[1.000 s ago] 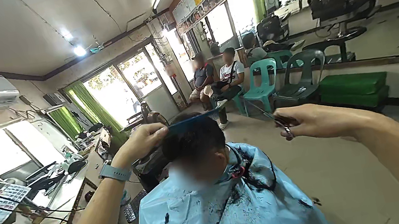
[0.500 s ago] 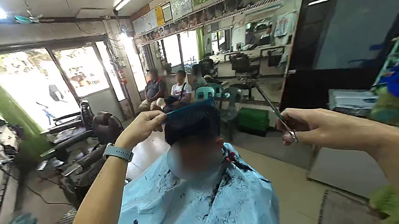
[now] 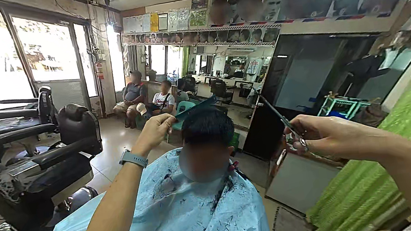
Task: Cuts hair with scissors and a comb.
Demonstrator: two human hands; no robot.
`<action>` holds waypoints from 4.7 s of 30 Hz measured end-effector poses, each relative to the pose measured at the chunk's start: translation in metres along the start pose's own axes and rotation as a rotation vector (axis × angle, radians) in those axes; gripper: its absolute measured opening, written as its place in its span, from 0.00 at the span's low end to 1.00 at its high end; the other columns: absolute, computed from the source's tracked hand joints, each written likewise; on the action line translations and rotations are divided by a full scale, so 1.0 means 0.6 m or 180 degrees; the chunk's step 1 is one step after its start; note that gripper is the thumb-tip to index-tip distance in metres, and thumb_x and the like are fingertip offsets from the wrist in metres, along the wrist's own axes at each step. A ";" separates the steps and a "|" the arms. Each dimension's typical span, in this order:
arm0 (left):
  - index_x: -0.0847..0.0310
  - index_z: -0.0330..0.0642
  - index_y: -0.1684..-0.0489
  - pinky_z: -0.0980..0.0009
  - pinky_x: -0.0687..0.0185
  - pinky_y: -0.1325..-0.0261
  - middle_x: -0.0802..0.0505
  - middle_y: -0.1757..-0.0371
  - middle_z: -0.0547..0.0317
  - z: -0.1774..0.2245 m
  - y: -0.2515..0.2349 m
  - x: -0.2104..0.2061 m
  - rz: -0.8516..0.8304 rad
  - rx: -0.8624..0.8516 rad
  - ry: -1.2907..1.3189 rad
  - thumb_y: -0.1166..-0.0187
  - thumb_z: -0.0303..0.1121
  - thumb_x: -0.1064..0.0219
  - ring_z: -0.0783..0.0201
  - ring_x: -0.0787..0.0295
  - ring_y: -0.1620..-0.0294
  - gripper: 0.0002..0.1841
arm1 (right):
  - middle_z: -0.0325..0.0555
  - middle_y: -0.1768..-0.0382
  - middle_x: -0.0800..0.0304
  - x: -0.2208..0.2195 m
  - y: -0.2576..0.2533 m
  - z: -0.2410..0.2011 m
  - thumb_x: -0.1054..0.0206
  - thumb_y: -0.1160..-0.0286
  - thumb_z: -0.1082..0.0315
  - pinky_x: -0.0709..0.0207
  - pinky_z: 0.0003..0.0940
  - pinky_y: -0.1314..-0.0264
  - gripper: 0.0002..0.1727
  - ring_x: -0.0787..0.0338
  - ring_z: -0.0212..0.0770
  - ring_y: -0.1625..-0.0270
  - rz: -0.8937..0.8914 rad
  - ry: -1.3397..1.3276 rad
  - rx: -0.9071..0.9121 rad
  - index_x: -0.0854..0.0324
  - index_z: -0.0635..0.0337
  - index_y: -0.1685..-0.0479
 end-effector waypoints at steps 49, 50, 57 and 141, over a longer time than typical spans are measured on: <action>0.11 0.58 0.36 0.40 0.35 0.24 0.10 0.37 0.63 -0.046 -0.064 -0.003 0.0084 -0.0619 -0.0296 0.17 0.48 0.33 0.57 0.23 0.26 0.16 | 0.38 0.66 0.09 -0.007 -0.126 -0.094 0.25 0.27 0.73 0.15 0.45 0.57 0.09 0.10 0.39 0.63 -0.1277 0.2441 -0.0544 0.14 0.49 0.52; 0.11 0.59 0.36 0.40 0.36 0.24 0.11 0.39 0.63 -0.040 -0.070 0.000 0.0115 -0.0603 -0.0314 0.17 0.48 0.33 0.57 0.23 0.27 0.16 | 0.39 0.65 0.08 0.006 -0.121 -0.090 0.25 0.27 0.72 0.15 0.46 0.56 0.09 0.10 0.39 0.62 -0.1293 0.2455 -0.0630 0.14 0.49 0.52; 0.11 0.57 0.36 0.43 0.37 0.23 0.12 0.37 0.61 -0.013 -0.085 0.014 0.0143 -0.0599 -0.0294 0.18 0.45 0.31 0.55 0.26 0.25 0.16 | 0.38 0.68 0.15 0.047 -0.135 -0.083 0.22 0.28 0.62 0.20 0.43 0.58 0.13 0.16 0.37 0.65 -0.1255 0.2281 -0.1134 0.17 0.51 0.49; 0.11 0.46 0.39 0.53 0.25 0.27 0.10 0.39 0.54 -0.023 -0.205 -0.070 -0.0742 -0.0087 -0.0726 0.16 0.38 0.32 0.60 0.16 0.34 0.14 | 0.47 0.64 0.12 0.020 -0.220 0.099 0.25 0.26 0.74 0.19 0.36 0.53 0.12 0.13 0.38 0.62 -0.1490 0.0870 -0.0658 0.18 0.64 0.48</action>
Point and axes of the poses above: each hand's wrist, its own y-axis away from the middle knuckle, its own x-axis out of the back of the hand, z = x × y, the point moved 9 cm from there along -y, towards the middle knuckle
